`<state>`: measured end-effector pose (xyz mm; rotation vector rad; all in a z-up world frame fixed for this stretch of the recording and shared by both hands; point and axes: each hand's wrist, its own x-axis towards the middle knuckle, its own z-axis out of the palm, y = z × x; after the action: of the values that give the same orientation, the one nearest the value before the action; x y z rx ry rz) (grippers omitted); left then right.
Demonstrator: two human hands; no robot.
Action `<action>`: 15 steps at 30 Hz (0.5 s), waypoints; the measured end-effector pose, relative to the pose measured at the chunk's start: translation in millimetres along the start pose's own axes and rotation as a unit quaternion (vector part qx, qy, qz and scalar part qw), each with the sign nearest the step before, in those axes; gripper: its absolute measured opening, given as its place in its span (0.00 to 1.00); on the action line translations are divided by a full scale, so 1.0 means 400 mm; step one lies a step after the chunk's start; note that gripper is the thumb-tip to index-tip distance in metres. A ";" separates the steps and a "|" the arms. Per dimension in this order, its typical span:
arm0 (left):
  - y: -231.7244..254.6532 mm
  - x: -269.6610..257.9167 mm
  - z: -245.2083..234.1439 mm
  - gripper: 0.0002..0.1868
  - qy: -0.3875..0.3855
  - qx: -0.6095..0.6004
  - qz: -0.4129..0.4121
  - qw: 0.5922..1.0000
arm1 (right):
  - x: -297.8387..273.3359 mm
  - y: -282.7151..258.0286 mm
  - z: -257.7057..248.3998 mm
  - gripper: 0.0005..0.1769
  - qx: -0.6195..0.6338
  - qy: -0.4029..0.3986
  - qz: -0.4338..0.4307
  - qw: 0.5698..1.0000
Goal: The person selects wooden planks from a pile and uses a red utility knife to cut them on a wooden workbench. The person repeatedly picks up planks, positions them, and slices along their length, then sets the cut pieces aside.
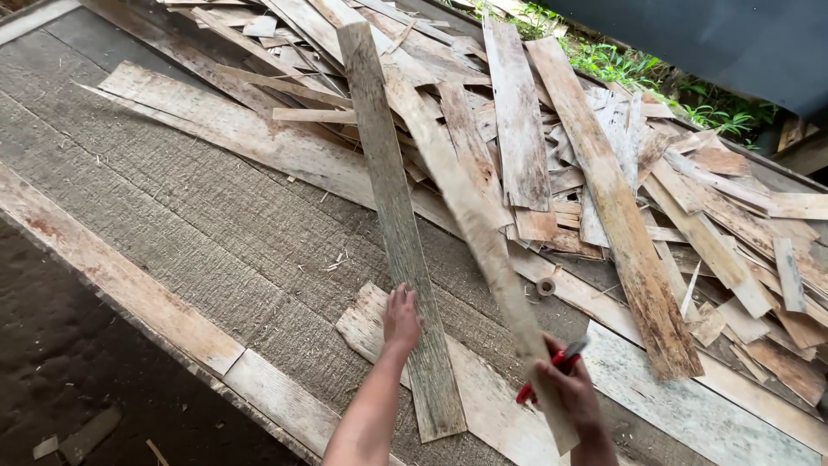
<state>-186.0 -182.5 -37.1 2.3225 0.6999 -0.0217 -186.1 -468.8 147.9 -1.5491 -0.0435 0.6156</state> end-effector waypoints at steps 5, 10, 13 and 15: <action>0.025 0.035 -0.019 0.33 0.101 -0.241 -0.166 0.951 | 0.111 0.154 -0.088 0.47 -0.102 -0.138 0.048 0.984; 0.054 0.021 -0.059 0.35 -0.038 -0.342 -0.259 0.902 | 0.110 0.168 -0.155 0.39 -0.249 -0.124 0.076 0.958; 0.050 -0.008 -0.036 0.11 -0.205 -0.376 -0.207 0.879 | 0.098 0.157 -0.257 0.22 -0.267 -0.100 0.156 0.946; 0.075 -0.069 -0.038 0.08 -0.336 -0.417 -0.158 0.830 | 0.092 0.150 -0.323 0.07 -0.418 0.023 0.271 0.867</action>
<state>-197.5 -204.3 -1.2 1.2051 0.5498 -0.5474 -123.5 -578.2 72.0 -2.4560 0.1954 1.0908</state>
